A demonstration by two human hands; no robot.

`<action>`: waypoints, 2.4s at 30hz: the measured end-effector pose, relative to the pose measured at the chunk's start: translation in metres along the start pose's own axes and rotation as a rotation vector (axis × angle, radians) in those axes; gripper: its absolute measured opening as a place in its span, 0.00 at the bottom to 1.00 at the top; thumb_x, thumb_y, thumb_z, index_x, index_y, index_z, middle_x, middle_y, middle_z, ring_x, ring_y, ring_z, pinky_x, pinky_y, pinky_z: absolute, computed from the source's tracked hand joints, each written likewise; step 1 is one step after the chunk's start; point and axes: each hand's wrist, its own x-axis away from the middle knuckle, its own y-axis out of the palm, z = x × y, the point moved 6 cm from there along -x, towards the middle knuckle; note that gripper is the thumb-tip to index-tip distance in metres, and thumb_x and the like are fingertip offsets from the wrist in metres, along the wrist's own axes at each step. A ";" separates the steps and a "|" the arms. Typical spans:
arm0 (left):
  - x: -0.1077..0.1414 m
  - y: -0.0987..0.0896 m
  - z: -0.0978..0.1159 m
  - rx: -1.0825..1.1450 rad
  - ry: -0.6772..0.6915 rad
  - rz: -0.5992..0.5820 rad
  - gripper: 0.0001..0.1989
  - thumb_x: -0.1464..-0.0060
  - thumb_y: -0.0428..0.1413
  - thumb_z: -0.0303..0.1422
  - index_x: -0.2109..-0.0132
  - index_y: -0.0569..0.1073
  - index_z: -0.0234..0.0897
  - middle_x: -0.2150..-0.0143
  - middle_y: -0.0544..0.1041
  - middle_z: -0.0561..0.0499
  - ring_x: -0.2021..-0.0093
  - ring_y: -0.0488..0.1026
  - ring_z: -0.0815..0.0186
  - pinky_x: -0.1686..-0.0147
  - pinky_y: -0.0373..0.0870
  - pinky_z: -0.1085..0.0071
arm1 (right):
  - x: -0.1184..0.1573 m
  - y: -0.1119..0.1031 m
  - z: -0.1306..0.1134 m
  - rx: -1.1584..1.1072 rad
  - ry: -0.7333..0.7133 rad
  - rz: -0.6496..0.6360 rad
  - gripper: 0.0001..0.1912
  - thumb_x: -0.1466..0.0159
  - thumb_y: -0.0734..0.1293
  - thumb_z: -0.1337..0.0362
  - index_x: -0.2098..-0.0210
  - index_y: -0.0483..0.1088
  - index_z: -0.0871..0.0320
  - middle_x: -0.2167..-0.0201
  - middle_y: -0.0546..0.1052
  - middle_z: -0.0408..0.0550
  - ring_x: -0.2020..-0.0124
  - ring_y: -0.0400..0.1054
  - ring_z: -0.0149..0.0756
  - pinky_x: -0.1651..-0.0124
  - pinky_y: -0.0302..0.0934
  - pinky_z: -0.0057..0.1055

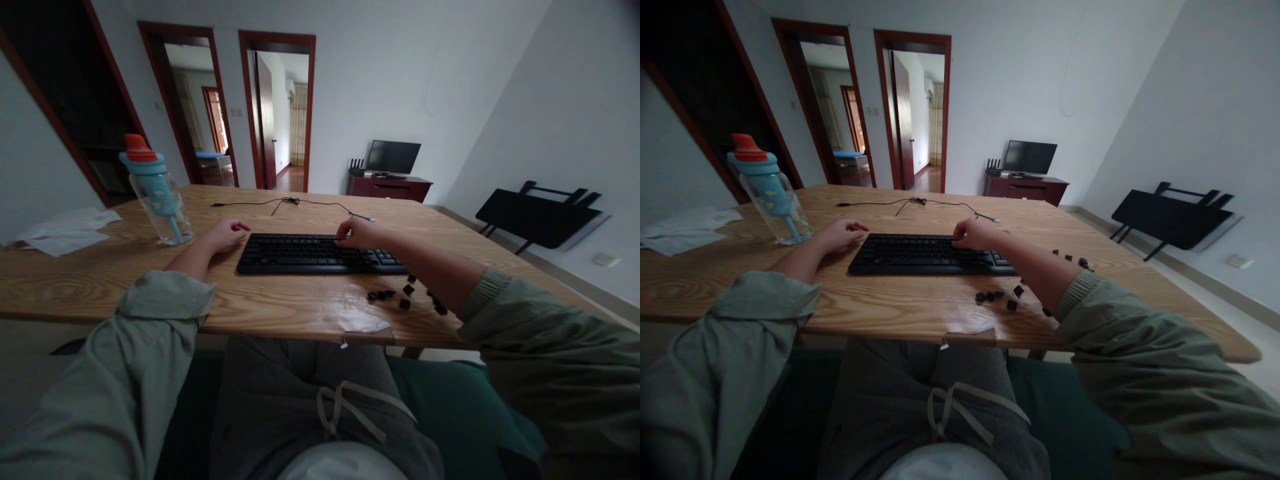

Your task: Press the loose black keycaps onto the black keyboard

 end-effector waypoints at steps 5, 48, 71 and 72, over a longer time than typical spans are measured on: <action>-0.001 0.000 0.000 -0.022 0.008 0.024 0.16 0.58 0.55 0.34 0.60 0.78 0.35 0.62 0.79 0.45 0.65 0.74 0.61 0.66 0.69 0.69 | 0.008 0.000 0.007 0.145 -0.079 0.029 0.11 0.39 0.70 0.58 0.61 0.79 0.56 0.64 0.80 0.48 0.64 0.71 0.36 0.60 0.60 0.29; 0.001 -0.001 0.006 -0.088 -0.010 -0.007 0.16 0.55 0.54 0.32 0.59 0.78 0.33 0.64 0.79 0.45 0.67 0.73 0.61 0.65 0.68 0.69 | 0.013 0.005 -0.012 0.131 -0.133 0.100 0.14 0.41 0.68 0.60 0.57 0.79 0.57 0.67 0.79 0.47 0.69 0.68 0.33 0.65 0.57 0.28; -0.004 0.000 -0.002 -0.108 0.015 -0.026 0.16 0.55 0.54 0.32 0.58 0.79 0.35 0.62 0.80 0.46 0.65 0.73 0.61 0.66 0.67 0.70 | -0.006 0.013 -0.015 0.152 -0.193 0.024 0.14 0.43 0.68 0.64 0.57 0.77 0.56 0.64 0.79 0.46 0.68 0.68 0.32 0.65 0.58 0.27; -0.003 0.001 -0.002 -0.098 0.010 -0.032 0.17 0.55 0.54 0.33 0.58 0.79 0.35 0.63 0.80 0.46 0.66 0.73 0.62 0.67 0.67 0.70 | -0.007 0.014 -0.015 0.153 -0.194 0.018 0.14 0.43 0.68 0.64 0.57 0.77 0.56 0.64 0.78 0.46 0.67 0.68 0.32 0.65 0.58 0.26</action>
